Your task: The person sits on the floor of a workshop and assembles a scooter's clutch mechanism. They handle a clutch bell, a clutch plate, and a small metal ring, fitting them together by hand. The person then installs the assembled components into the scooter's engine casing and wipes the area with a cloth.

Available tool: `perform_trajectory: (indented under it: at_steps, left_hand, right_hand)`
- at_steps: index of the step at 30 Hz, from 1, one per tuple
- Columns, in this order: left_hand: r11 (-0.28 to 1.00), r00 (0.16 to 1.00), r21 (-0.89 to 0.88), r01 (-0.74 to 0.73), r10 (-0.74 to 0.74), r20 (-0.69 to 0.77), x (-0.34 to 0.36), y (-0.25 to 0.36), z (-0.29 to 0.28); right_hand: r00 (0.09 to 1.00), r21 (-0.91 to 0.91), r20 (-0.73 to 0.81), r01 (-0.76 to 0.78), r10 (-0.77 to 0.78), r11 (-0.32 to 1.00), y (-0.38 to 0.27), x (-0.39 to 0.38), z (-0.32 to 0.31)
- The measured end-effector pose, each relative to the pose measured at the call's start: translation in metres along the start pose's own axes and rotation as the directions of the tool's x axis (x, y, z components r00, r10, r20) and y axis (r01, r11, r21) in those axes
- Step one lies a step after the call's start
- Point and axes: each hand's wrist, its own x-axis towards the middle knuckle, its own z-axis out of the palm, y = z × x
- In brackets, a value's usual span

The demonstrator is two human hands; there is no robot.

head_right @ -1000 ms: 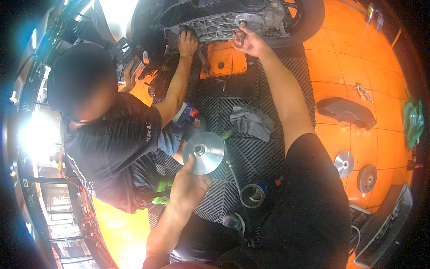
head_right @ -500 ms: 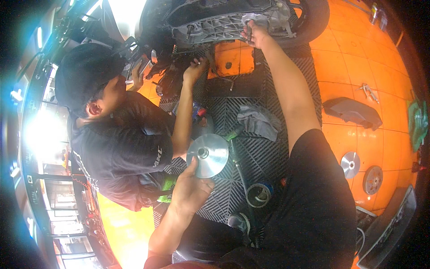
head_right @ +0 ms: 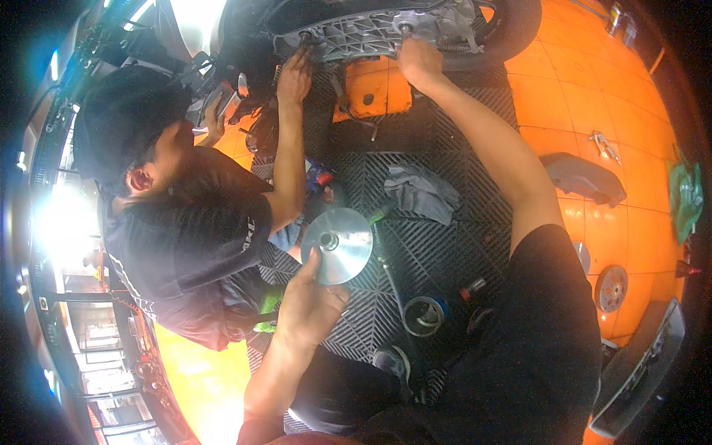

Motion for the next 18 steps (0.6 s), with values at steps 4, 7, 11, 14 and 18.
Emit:
perform_trajectory:
  at_steps: [4, 7, 11, 14, 18]
  left_hand:
    - [1.0, 1.0, -0.016, -0.001, 0.001, -0.011, -0.007, 0.0, -0.003]
    - [1.0, 1.0, 0.02, -0.016, 0.016, -0.01, -0.009, 0.0, 0.006]
    - [0.998, 0.994, 0.047, -0.041, 0.045, -0.097, -0.003, -0.002, 0.017]
    - [0.997, 0.999, -0.067, -0.035, 0.037, 0.03, 0.003, 0.007, -0.007]
    - [0.99, 0.991, -0.094, -0.109, 0.116, 0.073, -0.007, 0.019, -0.024]
  right_hand:
    - [0.997, 0.14, -0.078, 0.024, -0.013, 0.99, -0.001, -0.007, -0.017]
    - [0.995, 0.375, -0.092, 0.0, 0.037, 0.927, 0.031, 0.033, 0.004]
    - [0.937, 0.866, 0.258, -0.333, 0.237, 0.373, 0.049, 0.044, 0.033]
    - [0.91, 0.838, 0.414, -0.378, -0.007, 0.394, 0.062, 0.002, 0.074]
    - [0.302, 0.681, 0.71, -0.062, -0.637, 0.73, 0.031, -0.192, 0.016]
